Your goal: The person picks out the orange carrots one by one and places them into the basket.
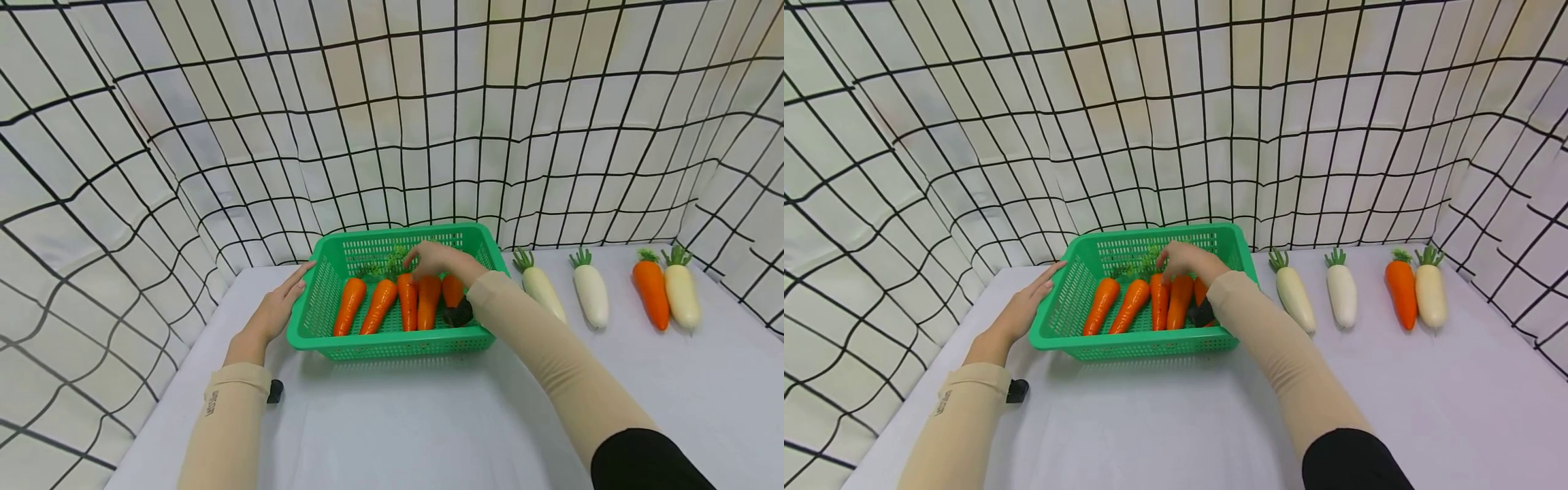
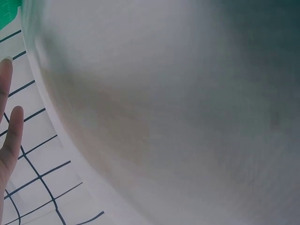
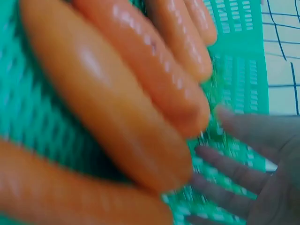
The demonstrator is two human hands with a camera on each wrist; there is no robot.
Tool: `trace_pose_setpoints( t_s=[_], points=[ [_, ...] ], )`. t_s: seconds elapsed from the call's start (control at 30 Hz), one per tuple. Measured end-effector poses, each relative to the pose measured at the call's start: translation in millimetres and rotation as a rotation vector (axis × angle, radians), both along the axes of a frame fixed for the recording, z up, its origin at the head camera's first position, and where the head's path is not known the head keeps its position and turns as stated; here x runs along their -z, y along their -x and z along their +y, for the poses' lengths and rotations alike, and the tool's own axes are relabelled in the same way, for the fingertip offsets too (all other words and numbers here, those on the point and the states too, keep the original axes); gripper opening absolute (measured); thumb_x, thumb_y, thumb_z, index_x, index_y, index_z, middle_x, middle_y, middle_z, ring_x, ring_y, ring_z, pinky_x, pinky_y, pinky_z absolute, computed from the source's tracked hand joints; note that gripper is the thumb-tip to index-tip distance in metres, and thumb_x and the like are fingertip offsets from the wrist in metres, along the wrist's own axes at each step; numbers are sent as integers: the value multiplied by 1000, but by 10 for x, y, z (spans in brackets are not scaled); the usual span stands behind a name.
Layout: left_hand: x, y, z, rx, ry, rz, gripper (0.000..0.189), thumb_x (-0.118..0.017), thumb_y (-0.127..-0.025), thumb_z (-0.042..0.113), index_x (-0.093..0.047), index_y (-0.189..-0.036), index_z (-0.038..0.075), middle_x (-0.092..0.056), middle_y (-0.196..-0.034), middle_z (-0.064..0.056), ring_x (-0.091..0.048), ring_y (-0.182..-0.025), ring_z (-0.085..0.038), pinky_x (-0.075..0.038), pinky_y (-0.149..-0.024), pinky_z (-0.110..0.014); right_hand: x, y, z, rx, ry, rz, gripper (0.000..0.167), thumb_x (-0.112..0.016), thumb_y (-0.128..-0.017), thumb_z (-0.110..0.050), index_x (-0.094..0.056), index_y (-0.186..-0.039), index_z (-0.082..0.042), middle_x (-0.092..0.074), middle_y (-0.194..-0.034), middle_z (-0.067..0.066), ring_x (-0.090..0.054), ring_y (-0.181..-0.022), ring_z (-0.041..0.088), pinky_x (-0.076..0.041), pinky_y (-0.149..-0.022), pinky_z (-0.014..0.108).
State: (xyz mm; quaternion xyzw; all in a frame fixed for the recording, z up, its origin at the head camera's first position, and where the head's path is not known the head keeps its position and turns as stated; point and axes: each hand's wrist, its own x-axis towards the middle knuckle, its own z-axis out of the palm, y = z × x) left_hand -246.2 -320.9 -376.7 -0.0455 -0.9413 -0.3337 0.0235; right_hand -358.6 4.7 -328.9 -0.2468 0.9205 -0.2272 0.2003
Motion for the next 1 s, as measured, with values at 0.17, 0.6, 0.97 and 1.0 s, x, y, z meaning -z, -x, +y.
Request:
trace_pose_setpoints(
  t_s=[0.17,0.6,0.97,1.0],
  points=[
    [6,4,9,3,8,0,58,-23,-111,53,-22,-165,32,-38,-156,-28,-53,-120,-50,-38,-100,-69,-151,4,129,-25,105,-34,42,-67,-100,-10,-61,-142,-7,-63,-134,17,-63,-117,33,-50,-98,46],
    [-14,-37,-22,-6,15,-9,58,-22,-111,53,-21,-165,34,-42,-152,-28,-55,-115,-48,-39,-97,-67,-637,-287,619,-129,211,96,41,-66,-101,-14,-61,-141,-7,-67,-131,17,-59,-124,34,-47,-101,51],
    [-33,-17,25,-4,-9,-22,57,-24,-111,53,-22,-165,35,-54,-137,-28,-61,-90,-33,-44,-91,-60,-697,-566,1394,-33,255,220,40,-65,-102,-15,-58,-141,-4,-66,-129,20,-60,-121,44,-50,-97,54],
    [-33,-17,28,-4,-6,-20,57,-23,-111,53,-22,-165,34,-55,-136,-28,-61,-90,-33,-44,-91,-60,-693,-590,1466,-18,256,227,40,-64,-103,-15,-59,-140,-4,-66,-129,19,-60,-121,44,-50,-97,55]
  ],
)
